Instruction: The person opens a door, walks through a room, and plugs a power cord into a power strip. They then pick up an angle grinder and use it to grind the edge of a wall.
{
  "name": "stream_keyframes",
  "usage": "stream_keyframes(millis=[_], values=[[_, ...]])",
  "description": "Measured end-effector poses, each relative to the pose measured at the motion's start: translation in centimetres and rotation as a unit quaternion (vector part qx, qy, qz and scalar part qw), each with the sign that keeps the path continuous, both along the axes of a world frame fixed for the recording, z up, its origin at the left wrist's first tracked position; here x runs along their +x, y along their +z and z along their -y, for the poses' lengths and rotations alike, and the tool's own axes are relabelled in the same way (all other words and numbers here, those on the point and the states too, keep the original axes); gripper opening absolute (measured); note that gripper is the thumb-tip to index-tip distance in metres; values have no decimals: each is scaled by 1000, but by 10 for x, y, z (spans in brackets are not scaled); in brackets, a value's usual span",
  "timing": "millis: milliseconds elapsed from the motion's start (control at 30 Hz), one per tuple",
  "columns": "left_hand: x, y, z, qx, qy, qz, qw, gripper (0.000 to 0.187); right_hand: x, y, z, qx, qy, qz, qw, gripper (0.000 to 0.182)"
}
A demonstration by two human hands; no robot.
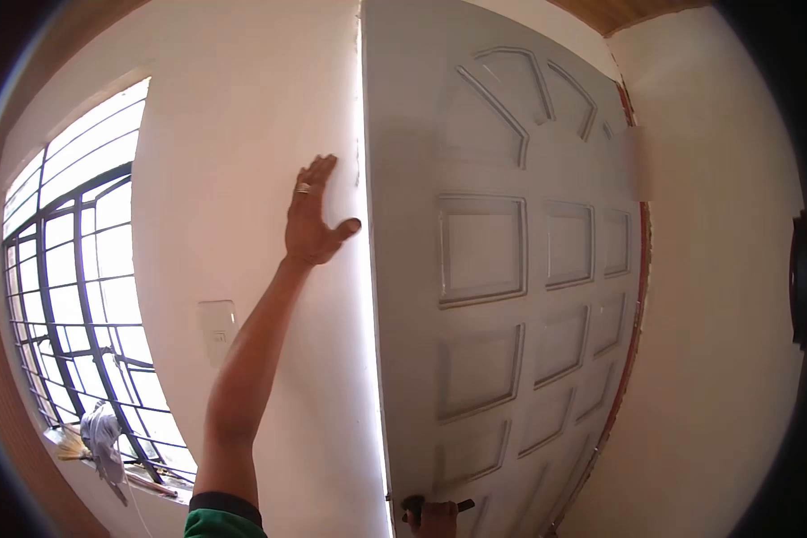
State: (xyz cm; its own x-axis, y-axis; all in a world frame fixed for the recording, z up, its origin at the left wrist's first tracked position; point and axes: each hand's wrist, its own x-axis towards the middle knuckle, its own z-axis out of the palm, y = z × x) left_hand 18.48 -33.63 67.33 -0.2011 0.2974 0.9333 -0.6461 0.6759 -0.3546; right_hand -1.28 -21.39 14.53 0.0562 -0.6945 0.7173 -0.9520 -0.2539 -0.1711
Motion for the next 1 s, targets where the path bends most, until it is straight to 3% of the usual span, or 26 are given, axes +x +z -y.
stream_keyframes(millis=[67,100,300,367,467,567,800,867,1000], values=[[-8,0,-4,-15,104,15,994,105,2,-1,13,60,86,122,987,27],[-13,-2,-8,-9,152,14,988,100,3,0,16,62,94,120,986,27],[-23,-8,-10,-11,202,5,979,93,2,2,26,101,113,154,976,23],[-19,-3,-8,11,207,7,978,90,8,7,31,141,112,262,948,20],[-20,-3,-8,21,223,3,975,91,6,1,33,44,111,157,980,18],[-22,-5,-7,20,229,4,973,90,4,-12,40,34,87,144,985,21],[-21,-5,-5,23,211,4,977,95,7,12,22,93,90,220,967,30],[-21,-4,-8,38,214,4,976,96,4,-4,31,26,48,39,998,36],[-21,-4,-8,49,223,8,974,101,3,-6,44,51,-3,-26,998,38]])
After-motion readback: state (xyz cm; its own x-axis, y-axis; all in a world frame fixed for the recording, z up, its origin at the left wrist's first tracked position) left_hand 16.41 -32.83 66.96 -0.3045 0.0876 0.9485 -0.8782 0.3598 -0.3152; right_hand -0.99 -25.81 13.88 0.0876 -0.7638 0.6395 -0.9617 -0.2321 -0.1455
